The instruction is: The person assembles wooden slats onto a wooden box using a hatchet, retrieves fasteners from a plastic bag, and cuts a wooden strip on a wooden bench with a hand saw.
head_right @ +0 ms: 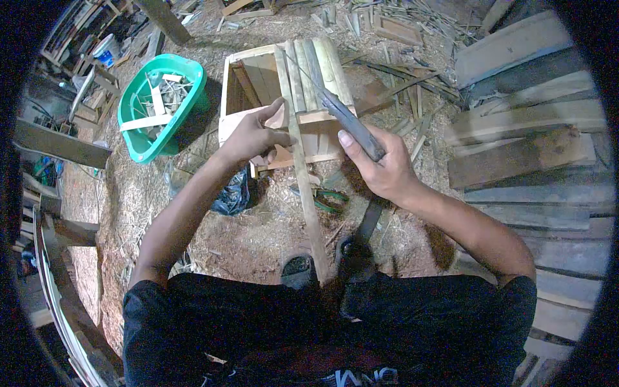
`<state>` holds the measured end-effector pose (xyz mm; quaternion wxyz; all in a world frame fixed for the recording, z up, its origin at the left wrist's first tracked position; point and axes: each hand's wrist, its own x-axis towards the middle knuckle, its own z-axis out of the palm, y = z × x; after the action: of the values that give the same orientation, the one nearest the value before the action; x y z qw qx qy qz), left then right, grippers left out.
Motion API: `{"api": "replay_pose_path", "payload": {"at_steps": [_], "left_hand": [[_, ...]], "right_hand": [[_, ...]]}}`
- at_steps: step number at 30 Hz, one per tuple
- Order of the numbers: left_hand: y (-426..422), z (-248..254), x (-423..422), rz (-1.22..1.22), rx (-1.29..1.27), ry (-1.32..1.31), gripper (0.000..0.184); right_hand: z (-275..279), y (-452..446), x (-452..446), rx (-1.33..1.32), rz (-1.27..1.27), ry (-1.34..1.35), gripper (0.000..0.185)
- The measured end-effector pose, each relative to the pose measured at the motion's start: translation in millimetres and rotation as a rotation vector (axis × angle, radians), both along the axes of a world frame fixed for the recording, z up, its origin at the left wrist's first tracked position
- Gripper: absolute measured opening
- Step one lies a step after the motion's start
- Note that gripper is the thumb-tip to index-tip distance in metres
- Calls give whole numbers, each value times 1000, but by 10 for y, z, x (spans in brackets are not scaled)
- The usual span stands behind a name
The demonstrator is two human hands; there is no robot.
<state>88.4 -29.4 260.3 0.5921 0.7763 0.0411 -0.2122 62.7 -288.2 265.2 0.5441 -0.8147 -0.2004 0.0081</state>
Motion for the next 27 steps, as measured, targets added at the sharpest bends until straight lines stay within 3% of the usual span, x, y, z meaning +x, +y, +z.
{"api": "replay_pose_path", "payload": {"at_steps": [10, 16, 27], "left_hand": [[53, -110, 68, -1, -12, -26, 98], [80, -73, 115, -1, -12, 4, 96], [159, -23, 263, -16, 47, -21, 72]], "right_hand": [[-89, -101, 66, 85, -101, 71, 33], [-57, -122, 46, -36, -47, 54, 35], [-44, -74, 11, 7, -25, 55, 35]]}}
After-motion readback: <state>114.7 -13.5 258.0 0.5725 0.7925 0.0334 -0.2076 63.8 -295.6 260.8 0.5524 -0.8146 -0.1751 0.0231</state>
